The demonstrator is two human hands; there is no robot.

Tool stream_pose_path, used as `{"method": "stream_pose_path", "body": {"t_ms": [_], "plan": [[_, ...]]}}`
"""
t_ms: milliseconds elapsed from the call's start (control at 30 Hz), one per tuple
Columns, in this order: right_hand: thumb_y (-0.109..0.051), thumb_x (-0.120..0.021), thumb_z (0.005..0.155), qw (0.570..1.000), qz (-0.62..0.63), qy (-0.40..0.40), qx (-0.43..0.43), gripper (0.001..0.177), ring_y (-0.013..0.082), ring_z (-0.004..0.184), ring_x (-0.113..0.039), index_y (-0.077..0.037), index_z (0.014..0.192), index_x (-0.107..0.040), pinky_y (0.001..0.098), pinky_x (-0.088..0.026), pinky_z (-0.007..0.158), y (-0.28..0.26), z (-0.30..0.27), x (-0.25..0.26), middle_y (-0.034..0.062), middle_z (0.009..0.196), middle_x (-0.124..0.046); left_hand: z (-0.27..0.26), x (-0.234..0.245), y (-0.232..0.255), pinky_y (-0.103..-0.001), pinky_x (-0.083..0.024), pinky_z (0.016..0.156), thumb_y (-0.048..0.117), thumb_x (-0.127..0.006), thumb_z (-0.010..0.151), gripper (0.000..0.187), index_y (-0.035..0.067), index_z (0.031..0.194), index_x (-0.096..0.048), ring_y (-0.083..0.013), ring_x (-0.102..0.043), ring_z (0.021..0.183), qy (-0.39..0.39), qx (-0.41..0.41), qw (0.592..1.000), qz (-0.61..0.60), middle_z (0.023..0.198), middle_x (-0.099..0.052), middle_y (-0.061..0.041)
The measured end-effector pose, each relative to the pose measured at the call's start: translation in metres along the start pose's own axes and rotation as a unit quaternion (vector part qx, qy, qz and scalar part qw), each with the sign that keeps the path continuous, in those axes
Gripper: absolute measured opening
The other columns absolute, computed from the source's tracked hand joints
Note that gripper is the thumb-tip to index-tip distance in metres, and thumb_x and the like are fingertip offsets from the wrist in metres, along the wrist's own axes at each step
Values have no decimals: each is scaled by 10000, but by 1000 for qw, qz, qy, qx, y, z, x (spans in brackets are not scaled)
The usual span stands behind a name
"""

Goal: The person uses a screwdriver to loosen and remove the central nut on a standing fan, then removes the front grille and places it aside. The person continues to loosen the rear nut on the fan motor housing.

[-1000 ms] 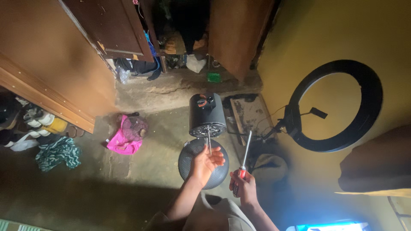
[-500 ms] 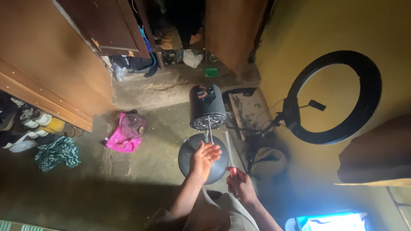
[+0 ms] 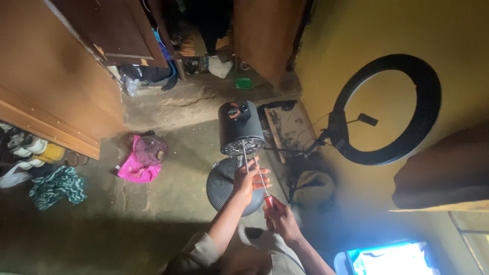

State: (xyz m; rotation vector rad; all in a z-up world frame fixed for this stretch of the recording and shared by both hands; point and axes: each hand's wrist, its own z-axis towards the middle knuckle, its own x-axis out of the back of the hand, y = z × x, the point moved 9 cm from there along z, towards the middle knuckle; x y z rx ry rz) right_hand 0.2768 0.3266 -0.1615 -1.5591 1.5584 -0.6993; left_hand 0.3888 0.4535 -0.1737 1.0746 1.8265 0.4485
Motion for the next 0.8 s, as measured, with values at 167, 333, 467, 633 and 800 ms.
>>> {"method": "stream_pose_path", "body": {"t_ms": [167,333,467,633,800], "plan": [[-150,-559,966,1000,-12,-14,11,419,106,446,-520,13,1351,-592,270,-400,391,-4,0,2,36,748,-582,-1,0,-2,-418,-652,604,132,-527,997,533,160,1523,-450,-269,-722,682,29,11,999,27,966,-743,-203],[-133,-564,944,1000,16,-20,-5,430,110,437,-526,-14,1356,-582,260,-380,386,-3,-2,0,38,742,-593,-2,-1,-1,-427,-651,599,128,-535,1008,543,190,1538,-432,-259,-704,656,25,13,999,17,954,-726,-197],[-111,-587,907,999,30,-18,1,472,107,437,-526,-40,1374,-592,260,-382,386,-8,0,-1,31,716,-585,1,-3,1,-422,-652,598,123,-534,1008,542,190,1537,-438,-257,-712,661,25,4,1000,11,962,-733,-189],[-156,-625,926,999,28,2,-16,451,104,435,-512,-56,1364,-596,273,-394,383,-10,5,0,25,701,-574,6,-2,4,-422,-652,621,132,-535,1010,528,197,1528,-458,-256,-712,676,30,6,999,12,977,-741,-195],[-168,-644,937,1000,24,-2,-10,428,110,443,-513,-25,1338,-606,277,-389,383,-9,8,1,26,722,-582,13,-2,-1,-434,-653,637,139,-539,1004,518,195,1515,-473,-257,-710,674,24,7,1000,4,974,-738,-194]]}}
